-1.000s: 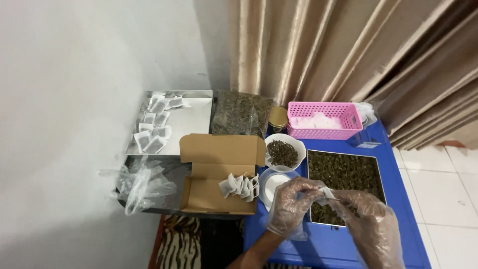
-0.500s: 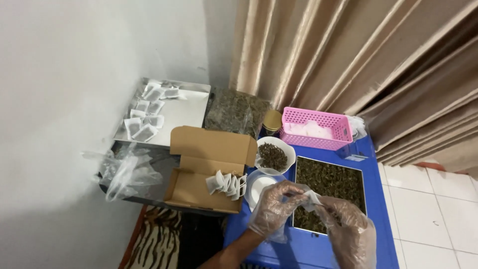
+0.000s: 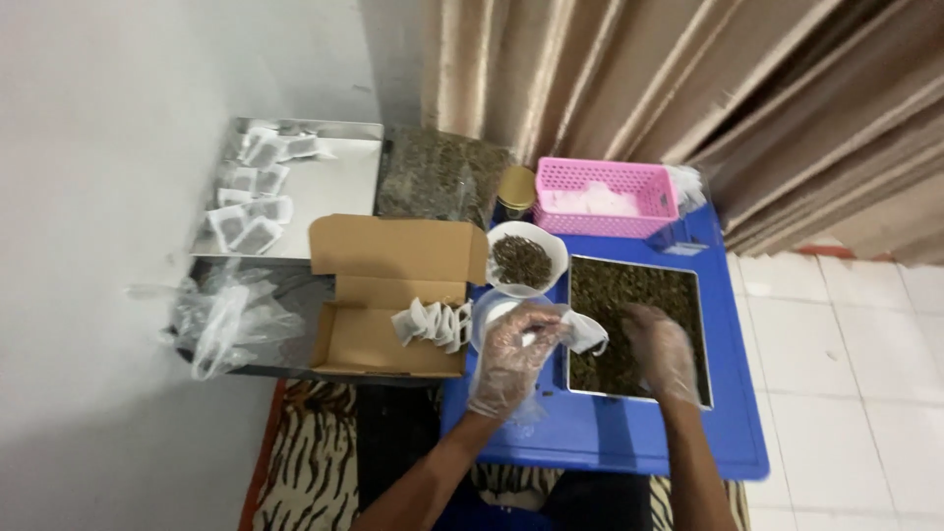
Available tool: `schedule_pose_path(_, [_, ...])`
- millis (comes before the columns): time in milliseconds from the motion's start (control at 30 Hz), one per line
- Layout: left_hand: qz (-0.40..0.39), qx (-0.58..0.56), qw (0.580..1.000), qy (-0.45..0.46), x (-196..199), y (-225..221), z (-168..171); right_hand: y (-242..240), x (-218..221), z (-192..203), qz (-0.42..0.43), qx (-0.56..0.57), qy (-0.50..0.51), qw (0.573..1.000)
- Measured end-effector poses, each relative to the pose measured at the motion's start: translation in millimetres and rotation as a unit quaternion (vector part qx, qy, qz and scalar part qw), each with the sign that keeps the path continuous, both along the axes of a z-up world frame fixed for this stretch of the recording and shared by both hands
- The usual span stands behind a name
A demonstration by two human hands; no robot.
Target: Filling empty tea bag pouches with loose tea leaves using a small scoop and placing them into a box.
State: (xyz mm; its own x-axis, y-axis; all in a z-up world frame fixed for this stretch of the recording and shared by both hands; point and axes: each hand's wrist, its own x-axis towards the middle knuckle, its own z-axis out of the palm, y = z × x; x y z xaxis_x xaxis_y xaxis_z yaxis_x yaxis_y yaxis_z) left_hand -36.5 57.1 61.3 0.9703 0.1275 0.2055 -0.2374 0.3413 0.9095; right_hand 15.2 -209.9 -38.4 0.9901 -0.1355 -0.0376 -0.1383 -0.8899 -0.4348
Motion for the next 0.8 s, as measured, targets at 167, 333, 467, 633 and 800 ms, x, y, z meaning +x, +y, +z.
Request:
schedule_pose_path(167, [0.0, 0.009, 1.0, -0.016, -5, 0, -3, 18, 17, -24, 0.081, -0.151, 0.049, 0.984])
schedule_pose_path(333, [0.001, 0.009, 1.0, -0.014, -2, 1, -17, -7, 33, -66, 0.066, -0.032, 0.039, 0.997])
schedule_pose_path(467, [-0.002, 0.013, 1.0, -0.017, -10, -3, -11, -12, 25, -65, -0.047, 0.03, 0.075, 0.996])
schedule_pose_path(633, [0.012, -0.01, 0.999, -0.028, -8, -10, -4, 2, 10, -28, -0.04, 0.012, 0.013, 0.999])
schedule_pose_path(800, [-0.009, -0.003, 0.999, -0.045, -5, -5, 4, 26, 0, 20, -0.157, 0.141, 0.063, 0.975])
